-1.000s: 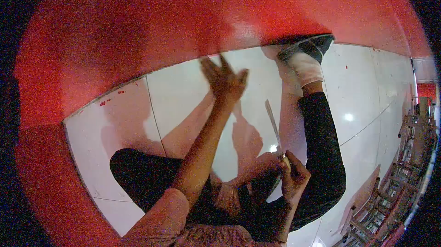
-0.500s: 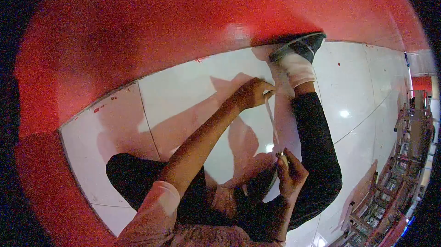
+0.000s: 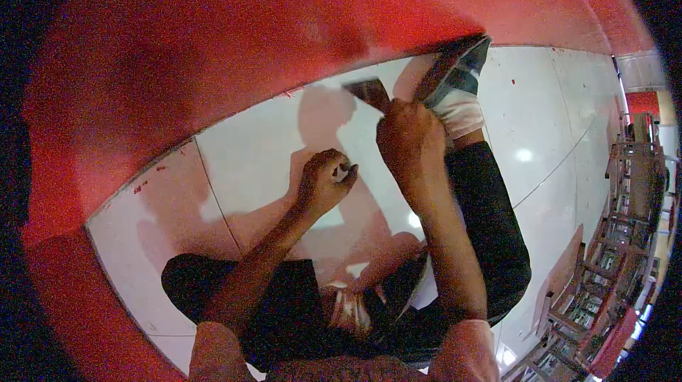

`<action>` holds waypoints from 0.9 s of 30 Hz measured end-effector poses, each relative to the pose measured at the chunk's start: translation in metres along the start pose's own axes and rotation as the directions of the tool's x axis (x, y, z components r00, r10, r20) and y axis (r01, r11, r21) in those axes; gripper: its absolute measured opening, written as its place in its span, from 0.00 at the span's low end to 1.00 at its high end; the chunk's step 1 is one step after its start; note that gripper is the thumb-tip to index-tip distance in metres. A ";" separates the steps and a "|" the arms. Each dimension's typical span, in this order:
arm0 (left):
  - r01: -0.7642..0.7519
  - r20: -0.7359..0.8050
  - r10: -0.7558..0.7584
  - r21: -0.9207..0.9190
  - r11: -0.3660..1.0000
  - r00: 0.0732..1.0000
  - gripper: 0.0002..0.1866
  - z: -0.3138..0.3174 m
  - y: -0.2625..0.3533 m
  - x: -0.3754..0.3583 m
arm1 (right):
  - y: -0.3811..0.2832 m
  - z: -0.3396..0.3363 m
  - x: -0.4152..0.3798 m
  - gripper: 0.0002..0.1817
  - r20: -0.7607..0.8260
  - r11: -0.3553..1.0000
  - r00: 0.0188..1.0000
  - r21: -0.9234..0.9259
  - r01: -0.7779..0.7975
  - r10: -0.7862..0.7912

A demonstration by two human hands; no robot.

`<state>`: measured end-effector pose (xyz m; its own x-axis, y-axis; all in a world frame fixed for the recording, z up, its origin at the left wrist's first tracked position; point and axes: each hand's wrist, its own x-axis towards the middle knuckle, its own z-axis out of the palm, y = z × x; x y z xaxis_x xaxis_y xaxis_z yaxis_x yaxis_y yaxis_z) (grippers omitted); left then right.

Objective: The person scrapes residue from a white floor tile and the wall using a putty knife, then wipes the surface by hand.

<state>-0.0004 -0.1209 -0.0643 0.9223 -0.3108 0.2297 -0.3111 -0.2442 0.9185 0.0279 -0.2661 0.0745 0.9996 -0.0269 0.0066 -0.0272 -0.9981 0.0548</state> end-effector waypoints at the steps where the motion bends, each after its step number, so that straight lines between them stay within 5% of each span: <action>1: -0.006 0.033 0.005 0.009 1.000 0.999 0.10 -0.002 -0.002 -0.003 | 0.001 0.000 -0.001 0.08 0.001 1.000 1.000 0.011 0.025 -0.025; 3: -0.015 0.049 0.015 0.014 1.000 0.999 0.09 -0.004 -0.004 -0.002 | 0.002 -0.001 -0.005 0.06 0.004 0.997 0.997 0.034 0.073 -0.074; 5: -0.023 0.043 0.023 0.001 1.000 0.999 0.08 -0.003 -0.003 -0.003 | 0.006 0.034 0.009 0.06 -0.082 0.998 0.995 0.011 -0.059 0.060; 9: 0.011 0.031 -0.011 -0.004 1.000 0.999 0.08 0.000 -0.005 -0.001 | 0.003 -0.002 -0.001 0.05 0.080 0.997 0.994 -0.032 0.077 -0.074; 10: 0.005 0.024 -0.005 -0.003 1.000 1.000 0.08 0.001 -0.005 0.000 | 0.005 0.016 -0.007 0.06 -0.177 0.985 0.971 -0.084 0.151 -0.164; 13: -0.033 0.021 0.033 0.004 0.999 0.999 0.08 0.001 -0.005 0.001 | 0.004 0.028 0.018 0.07 0.010 0.993 0.996 -0.083 0.089 -0.088; 14: -0.039 0.028 0.039 0.008 0.999 0.999 0.08 0.001 -0.006 0.000 | -0.006 0.010 0.002 0.07 -0.108 0.999 0.994 -0.042 0.012 -0.016; 20: 0.004 0.050 -0.006 0.033 0.999 0.999 0.08 0.000 -0.004 0.002 | -0.003 0.002 0.012 0.08 0.069 0.999 0.997 -0.029 0.041 -0.039; 23: 0.013 0.022 -0.014 0.016 1.000 1.000 0.07 0.002 -0.003 0.004 | -0.011 0.006 0.005 0.07 0.041 0.994 0.998 -0.098 0.044 -0.040; 25: -0.004 0.064 0.001 0.046 0.999 0.998 0.08 0.002 -0.003 0.003 | -0.015 0.009 0.017 0.06 -0.077 0.999 0.996 0.028 0.044 -0.042; 26: -0.010 0.087 0.004 0.065 0.998 0.996 0.08 0.001 -0.005 0.002 | -0.013 0.003 0.018 0.06 0.100 0.998 0.993 -0.017 -0.054 0.056; 27: -0.016 0.067 0.011 0.070 0.997 0.998 0.08 0.000 -0.005 0.003 | -0.015 0.005 0.017 0.06 0.058 0.999 0.997 -0.012 -0.048 0.049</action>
<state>0.0038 -0.1204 -0.0681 0.9013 -0.3746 0.2174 -0.3406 -0.3029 0.8901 0.0451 -0.2522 0.0687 0.9957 -0.0785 -0.0490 -0.0751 -0.9950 0.0662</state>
